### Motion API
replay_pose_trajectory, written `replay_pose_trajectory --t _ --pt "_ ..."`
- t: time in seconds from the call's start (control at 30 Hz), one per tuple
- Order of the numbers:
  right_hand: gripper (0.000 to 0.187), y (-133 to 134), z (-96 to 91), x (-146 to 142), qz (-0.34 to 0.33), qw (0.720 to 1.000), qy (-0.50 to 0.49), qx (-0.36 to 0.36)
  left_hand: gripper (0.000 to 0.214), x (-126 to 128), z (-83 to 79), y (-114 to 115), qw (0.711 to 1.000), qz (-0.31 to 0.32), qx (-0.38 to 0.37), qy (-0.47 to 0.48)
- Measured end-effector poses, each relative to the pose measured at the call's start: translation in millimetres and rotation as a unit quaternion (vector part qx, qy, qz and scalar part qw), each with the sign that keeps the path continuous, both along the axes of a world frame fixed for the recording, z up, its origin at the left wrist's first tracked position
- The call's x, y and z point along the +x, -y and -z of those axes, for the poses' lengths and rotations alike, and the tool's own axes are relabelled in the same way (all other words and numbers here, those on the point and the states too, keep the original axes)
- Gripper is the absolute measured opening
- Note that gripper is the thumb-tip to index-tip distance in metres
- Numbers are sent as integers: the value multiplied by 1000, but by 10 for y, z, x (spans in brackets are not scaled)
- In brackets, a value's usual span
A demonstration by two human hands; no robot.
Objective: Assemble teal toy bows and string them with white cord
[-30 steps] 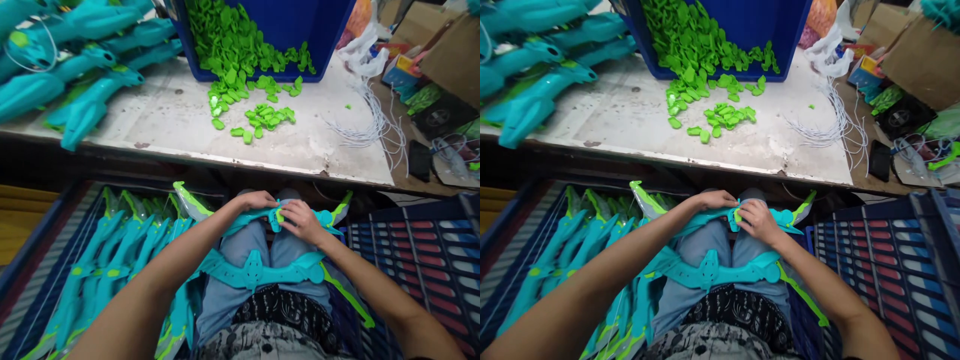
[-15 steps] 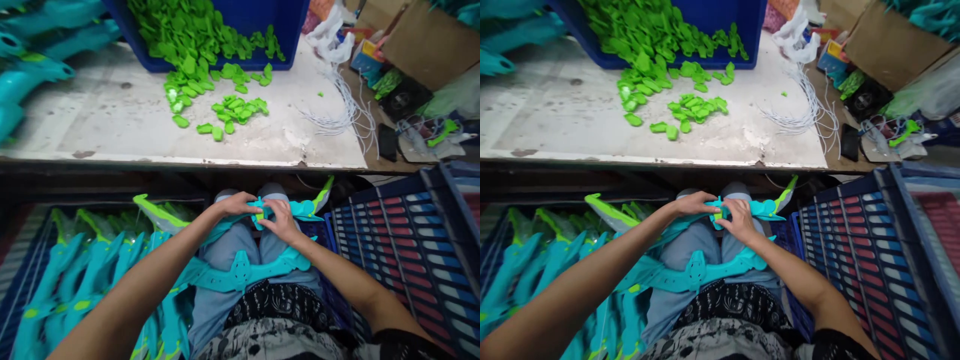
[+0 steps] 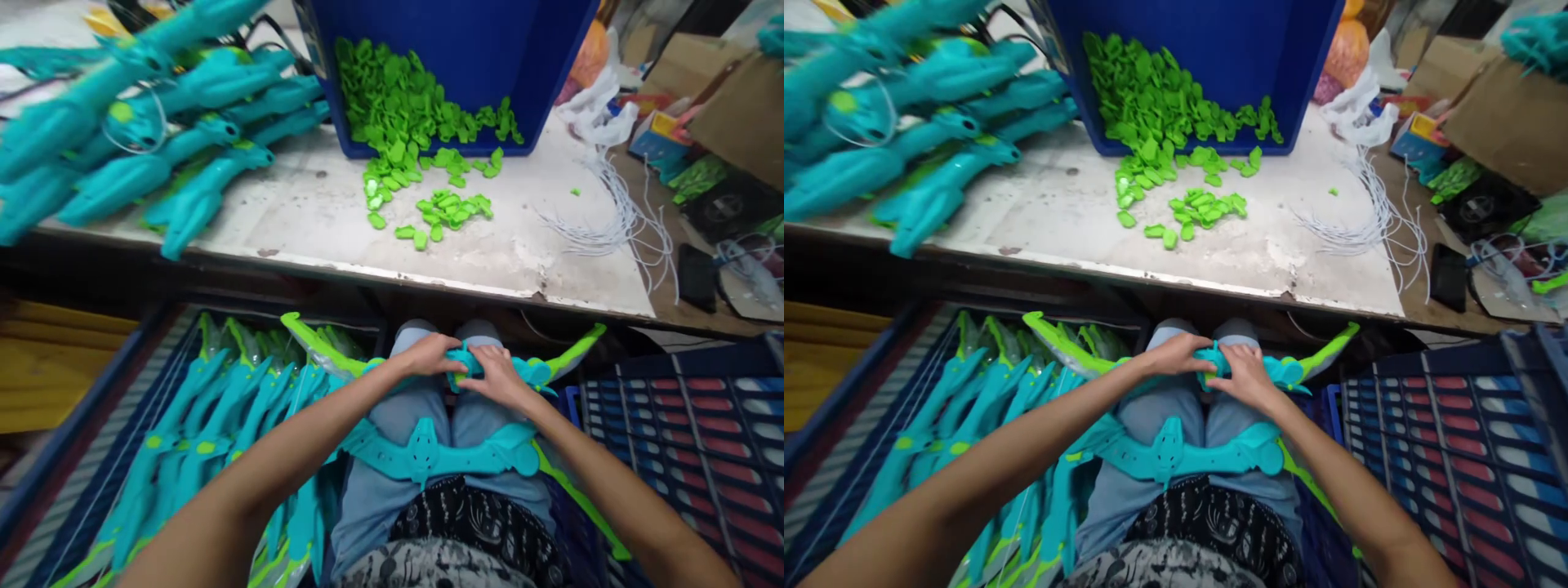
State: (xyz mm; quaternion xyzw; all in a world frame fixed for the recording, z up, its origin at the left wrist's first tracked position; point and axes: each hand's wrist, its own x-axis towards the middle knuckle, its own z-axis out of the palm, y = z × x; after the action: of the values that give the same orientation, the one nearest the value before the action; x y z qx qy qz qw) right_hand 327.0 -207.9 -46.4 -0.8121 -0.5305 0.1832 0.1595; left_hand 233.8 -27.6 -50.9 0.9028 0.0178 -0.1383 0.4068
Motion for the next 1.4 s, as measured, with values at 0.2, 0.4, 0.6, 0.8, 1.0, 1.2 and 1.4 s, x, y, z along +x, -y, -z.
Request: replay_pose_trajectory --t 0.2,0.4,0.6,0.8,1.0,1.2,1.4 --pt "25 -674 -770 382 7 974 60 217 36 -242 -42 138 946 21 263 188" --pt "28 -1947 -800 575 -40 974 173 143 44 -479 259 379 926 -58 287 240" --pt "18 -1855 -699 542 -54 968 182 161 40 -1383 173 643 960 -112 167 195" --pt "21 -846 -550 690 -11 953 191 234 84 -1834 88 893 984 -55 166 38" --pt "24 -67 -527 764 119 938 174 276 85 -1519 -35 919 979 3 195 -59" --pt "20 264 -684 235 67 955 72 281 72 -1085 -365 612 982 84 111 -131" --pt "18 357 -775 118 21 966 23 255 47 -652 -421 685 985 101 -9 -137"
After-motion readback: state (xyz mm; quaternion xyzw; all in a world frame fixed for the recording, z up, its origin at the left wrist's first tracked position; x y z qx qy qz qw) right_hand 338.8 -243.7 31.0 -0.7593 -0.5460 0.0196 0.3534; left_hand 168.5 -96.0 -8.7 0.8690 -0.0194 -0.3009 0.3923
